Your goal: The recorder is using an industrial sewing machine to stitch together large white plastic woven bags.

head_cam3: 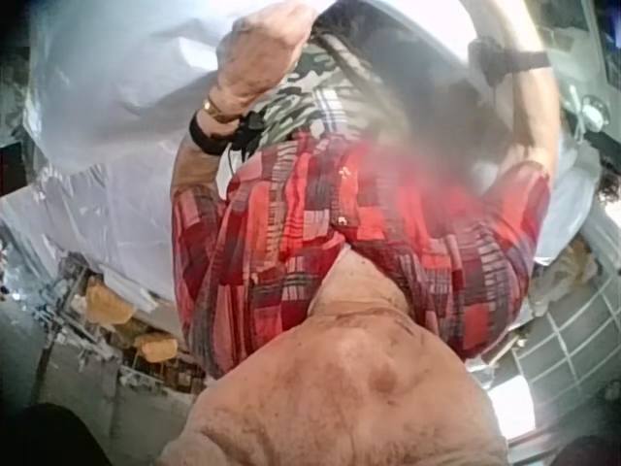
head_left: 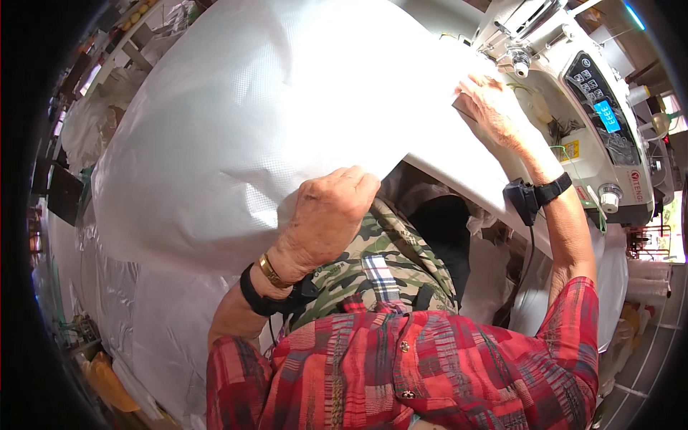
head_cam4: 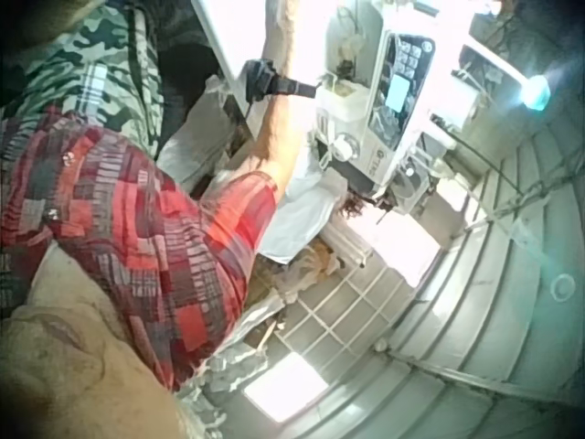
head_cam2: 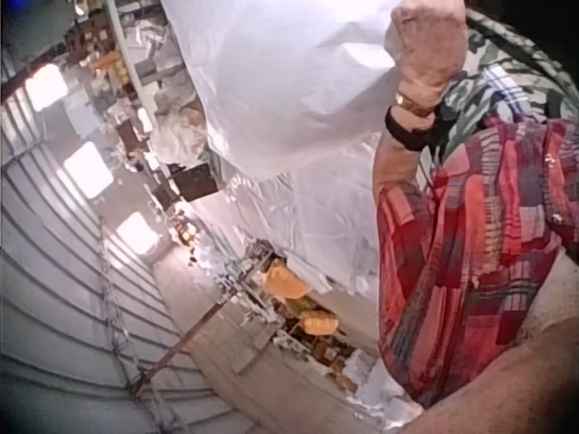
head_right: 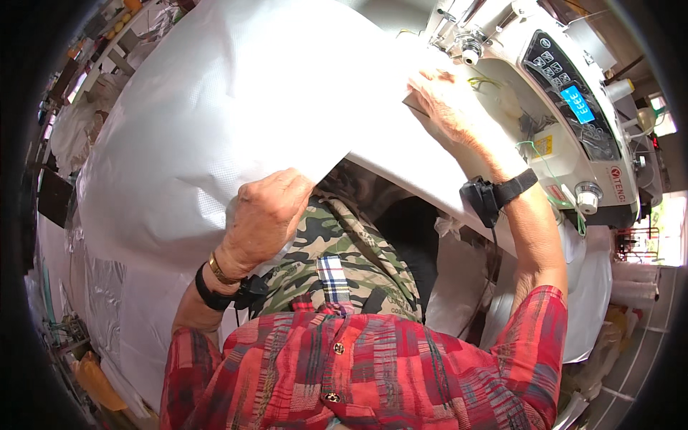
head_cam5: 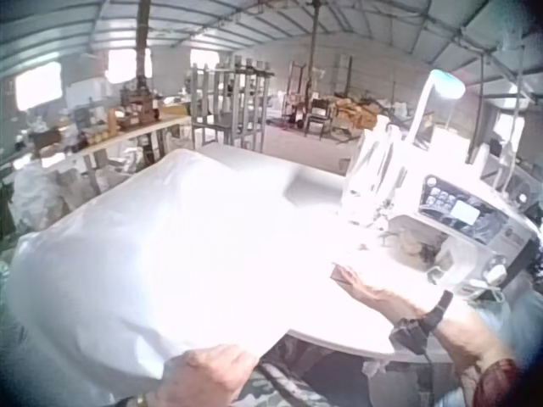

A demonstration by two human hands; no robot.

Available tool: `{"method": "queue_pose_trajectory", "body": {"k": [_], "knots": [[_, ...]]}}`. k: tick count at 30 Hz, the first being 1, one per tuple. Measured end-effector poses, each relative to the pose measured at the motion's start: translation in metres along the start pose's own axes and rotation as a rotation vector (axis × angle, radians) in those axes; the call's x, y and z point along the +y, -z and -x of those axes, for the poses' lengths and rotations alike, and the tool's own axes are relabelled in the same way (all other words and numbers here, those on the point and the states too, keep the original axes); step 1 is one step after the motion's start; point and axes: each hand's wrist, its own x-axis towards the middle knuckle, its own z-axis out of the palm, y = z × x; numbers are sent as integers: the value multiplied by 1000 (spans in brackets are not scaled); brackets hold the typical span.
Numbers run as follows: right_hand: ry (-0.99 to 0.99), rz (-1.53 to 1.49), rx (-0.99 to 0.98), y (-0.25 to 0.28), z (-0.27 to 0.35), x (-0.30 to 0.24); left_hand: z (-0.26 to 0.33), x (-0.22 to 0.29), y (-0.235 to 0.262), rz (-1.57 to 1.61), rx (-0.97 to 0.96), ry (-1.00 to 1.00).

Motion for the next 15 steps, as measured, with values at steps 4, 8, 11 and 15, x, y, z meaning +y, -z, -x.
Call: {"method": "queue_pose_trajectory", "body": {"k": [4,8,11,15], "knots": [[-79,-472,4,-25,-3,9,0,7,2,21,-17,52],[-100,-595,11,-2,-14,4,1,15,8,-2,24,67],[-268,-1158,70,-12,-14,14,-2,20,13,-45,53,43],[-133,-961,112,-20,-19,19,5,21,11,-6,33,62]]}}
